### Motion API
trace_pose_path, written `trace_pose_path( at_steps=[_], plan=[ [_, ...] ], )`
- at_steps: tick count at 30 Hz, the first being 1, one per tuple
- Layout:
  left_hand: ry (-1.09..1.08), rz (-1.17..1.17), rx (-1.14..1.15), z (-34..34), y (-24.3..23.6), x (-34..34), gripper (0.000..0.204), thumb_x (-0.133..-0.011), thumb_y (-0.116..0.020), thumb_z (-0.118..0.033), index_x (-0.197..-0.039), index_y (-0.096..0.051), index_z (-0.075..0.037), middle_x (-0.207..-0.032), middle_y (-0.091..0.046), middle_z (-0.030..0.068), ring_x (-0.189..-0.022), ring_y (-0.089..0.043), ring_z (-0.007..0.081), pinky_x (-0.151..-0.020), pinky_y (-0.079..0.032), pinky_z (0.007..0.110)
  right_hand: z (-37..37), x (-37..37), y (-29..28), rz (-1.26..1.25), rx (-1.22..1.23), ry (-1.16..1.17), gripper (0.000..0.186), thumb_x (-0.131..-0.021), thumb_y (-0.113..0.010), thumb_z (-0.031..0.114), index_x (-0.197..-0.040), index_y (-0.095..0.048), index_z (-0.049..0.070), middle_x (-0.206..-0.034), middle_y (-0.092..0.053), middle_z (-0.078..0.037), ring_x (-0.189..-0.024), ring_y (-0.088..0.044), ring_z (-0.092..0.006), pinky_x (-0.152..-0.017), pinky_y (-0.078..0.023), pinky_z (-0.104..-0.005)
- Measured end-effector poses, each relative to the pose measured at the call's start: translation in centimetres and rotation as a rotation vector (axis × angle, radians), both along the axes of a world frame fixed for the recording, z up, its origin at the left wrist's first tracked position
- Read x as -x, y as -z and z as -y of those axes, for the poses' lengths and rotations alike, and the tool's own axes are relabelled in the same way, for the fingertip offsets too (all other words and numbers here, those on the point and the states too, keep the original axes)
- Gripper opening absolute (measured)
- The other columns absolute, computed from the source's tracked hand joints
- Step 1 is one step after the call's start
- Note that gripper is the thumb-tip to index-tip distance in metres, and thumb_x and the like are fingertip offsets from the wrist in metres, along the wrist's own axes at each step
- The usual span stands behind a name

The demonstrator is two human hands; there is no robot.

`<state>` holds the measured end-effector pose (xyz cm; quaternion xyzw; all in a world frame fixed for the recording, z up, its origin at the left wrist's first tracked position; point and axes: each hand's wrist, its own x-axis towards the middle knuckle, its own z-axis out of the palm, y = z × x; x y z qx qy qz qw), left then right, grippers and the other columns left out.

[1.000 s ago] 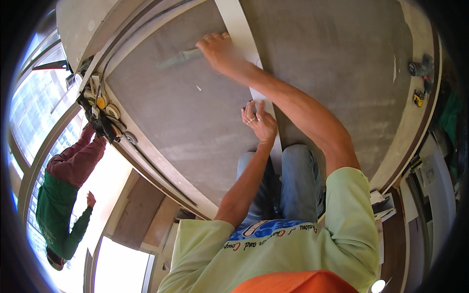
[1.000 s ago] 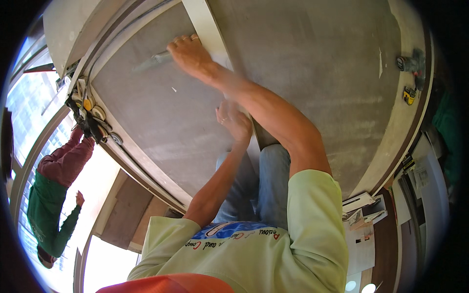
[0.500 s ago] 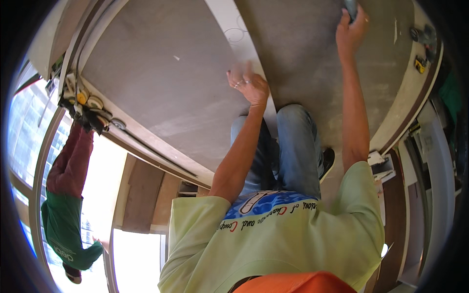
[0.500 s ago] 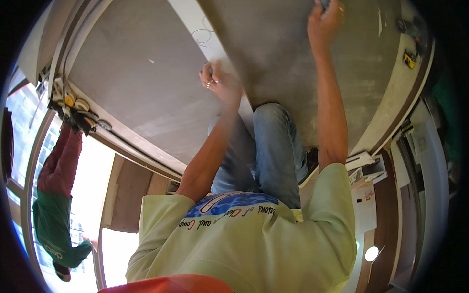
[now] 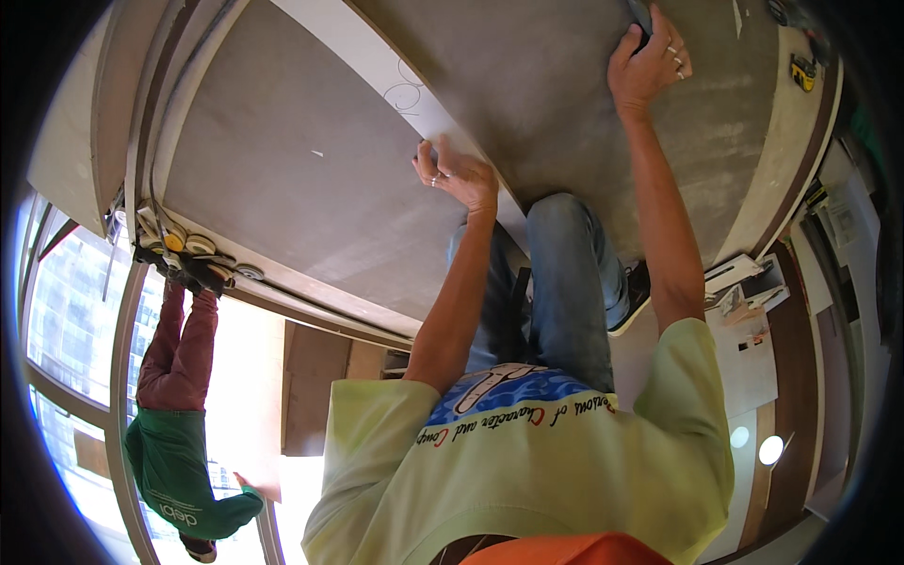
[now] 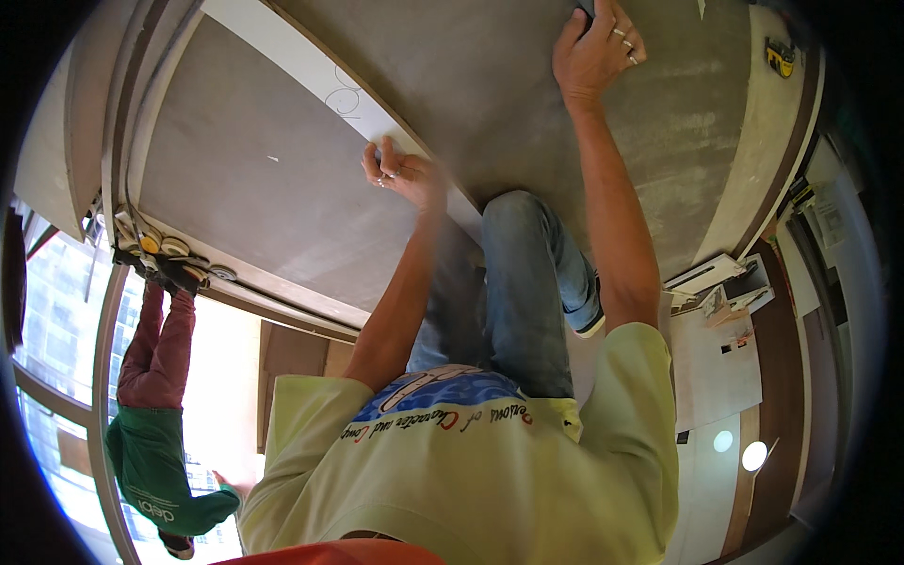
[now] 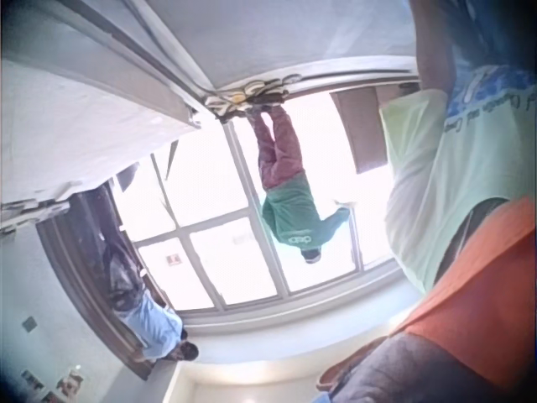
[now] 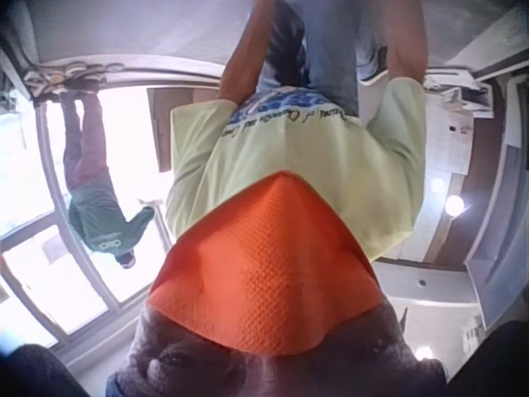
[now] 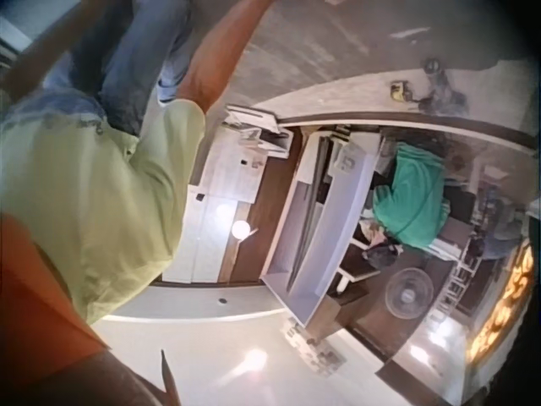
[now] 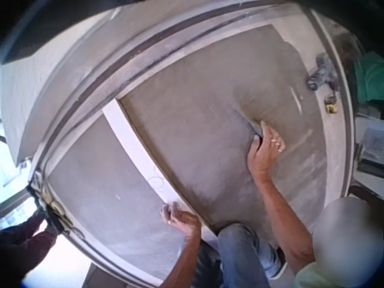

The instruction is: The person measures a wall and a long white molding strip using a tape measure, then cuts the strip with a utility knife while kneeling on the floor. The person repeatedly repositions and measures the strip to fit the curved wall section.

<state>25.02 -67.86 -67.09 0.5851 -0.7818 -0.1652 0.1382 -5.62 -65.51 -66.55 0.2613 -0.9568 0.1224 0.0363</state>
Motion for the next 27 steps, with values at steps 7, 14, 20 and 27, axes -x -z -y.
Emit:
trace_pose_path(
  at_steps=[7, 14, 20, 27],
  plan=[
    [0.011, -0.006, 0.061, -0.1, -0.1, 0.3, 0.052, -0.082, -0.041, 0.005, -0.133, -0.045, -0.006, -0.136, -0.04, 0.0218, -0.126, -0.034, 0.0394, -0.109, -0.03, 0.062, 0.1, 0.2, 1.5, -0.201, 0.016, -0.094, 0.041, -0.09, -0.059, 0.021, -0.13, -0.056, 0.014, -0.122, -0.061, -0.003, -0.113, -0.051, -0.0237, -0.098, -0.027, -0.0418],
    [-0.012, 0.018, 0.003, 0.0, -0.3, 0.4, 0.05, -0.083, -0.043, 0.004, -0.131, -0.044, -0.008, -0.136, -0.041, 0.0207, -0.126, -0.035, 0.0392, -0.11, -0.029, 0.062, -0.2, 0.2, 1.9, -0.187, 0.029, -0.086, 0.041, -0.09, -0.059, 0.021, -0.13, -0.054, 0.017, -0.124, -0.059, 0.0, -0.113, -0.049, -0.0217, -0.098, -0.027, -0.042],
    [-0.019, 0.016, -0.006, 0.1, -0.2, 0.5, 0.051, -0.082, -0.044, 0.003, -0.132, -0.042, -0.008, -0.136, -0.042, 0.0201, -0.125, -0.036, 0.0396, -0.11, -0.028, 0.062, 0.1, 0.2, 1.9, -0.213, 0.023, -0.088, 0.04, -0.089, -0.059, 0.022, -0.129, -0.055, 0.018, -0.123, -0.06, -0.001, -0.109, -0.051, -0.0214, -0.096, -0.029, -0.0422],
    [0.012, 0.006, -0.027, 0.2, -0.5, 0.4, 0.05, -0.083, -0.045, 0.003, -0.131, -0.041, -0.01, -0.136, -0.042, 0.019, -0.125, -0.037, 0.0392, -0.112, -0.025, 0.062, 0.8, 0.2, 1.1, -0.256, 0.085, -0.123, 0.036, -0.093, -0.057, 0.024, -0.128, -0.059, 0.017, -0.12, -0.062, -0.001, -0.111, -0.053, -0.0229, -0.097, -0.03, -0.0419]
  ],
)
